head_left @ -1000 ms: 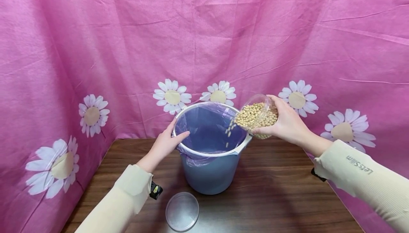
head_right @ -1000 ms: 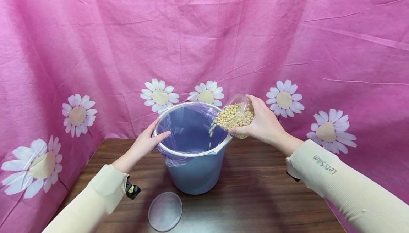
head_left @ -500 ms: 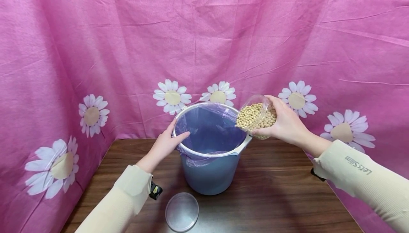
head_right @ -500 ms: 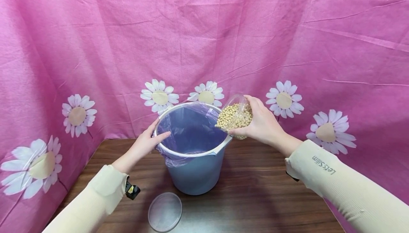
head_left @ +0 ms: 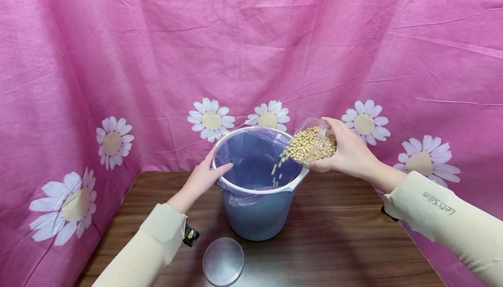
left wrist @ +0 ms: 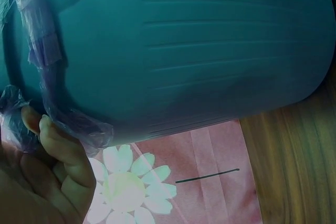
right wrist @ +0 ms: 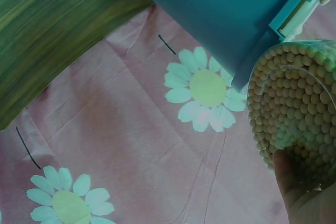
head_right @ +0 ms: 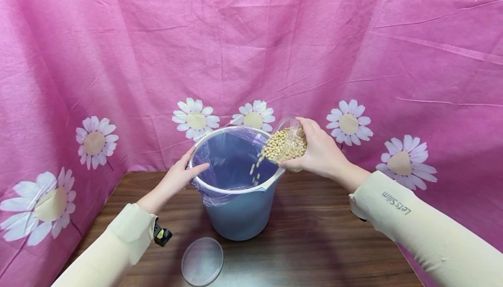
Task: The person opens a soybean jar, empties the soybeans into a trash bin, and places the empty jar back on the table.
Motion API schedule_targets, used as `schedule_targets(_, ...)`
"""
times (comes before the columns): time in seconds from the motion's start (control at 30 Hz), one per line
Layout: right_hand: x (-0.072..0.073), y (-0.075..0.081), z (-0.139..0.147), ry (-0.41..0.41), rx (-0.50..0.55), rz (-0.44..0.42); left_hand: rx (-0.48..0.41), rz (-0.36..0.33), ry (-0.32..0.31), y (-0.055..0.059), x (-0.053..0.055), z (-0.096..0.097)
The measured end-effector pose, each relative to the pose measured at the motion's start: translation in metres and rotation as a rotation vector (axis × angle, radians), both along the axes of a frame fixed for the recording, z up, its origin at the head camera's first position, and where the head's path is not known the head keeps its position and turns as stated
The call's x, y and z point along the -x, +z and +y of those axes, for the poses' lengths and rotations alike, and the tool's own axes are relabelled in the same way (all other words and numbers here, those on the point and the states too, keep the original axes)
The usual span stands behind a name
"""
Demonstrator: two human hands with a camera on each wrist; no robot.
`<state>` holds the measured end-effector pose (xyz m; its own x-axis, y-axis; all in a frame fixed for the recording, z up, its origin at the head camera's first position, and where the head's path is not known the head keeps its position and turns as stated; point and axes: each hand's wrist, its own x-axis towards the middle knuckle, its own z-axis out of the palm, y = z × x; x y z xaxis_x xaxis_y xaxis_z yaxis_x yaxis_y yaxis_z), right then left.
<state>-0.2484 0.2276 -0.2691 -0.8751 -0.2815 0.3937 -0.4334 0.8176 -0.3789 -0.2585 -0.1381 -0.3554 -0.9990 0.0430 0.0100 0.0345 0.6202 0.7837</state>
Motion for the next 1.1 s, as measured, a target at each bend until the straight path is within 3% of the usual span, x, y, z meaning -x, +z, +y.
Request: schedule_targets(1.1,0.0029,0.0066,-0.0043,0.016,-0.057,-0.02,-0.037,-0.009,-0.01,-0.0006,-0.0001,-0.0004)
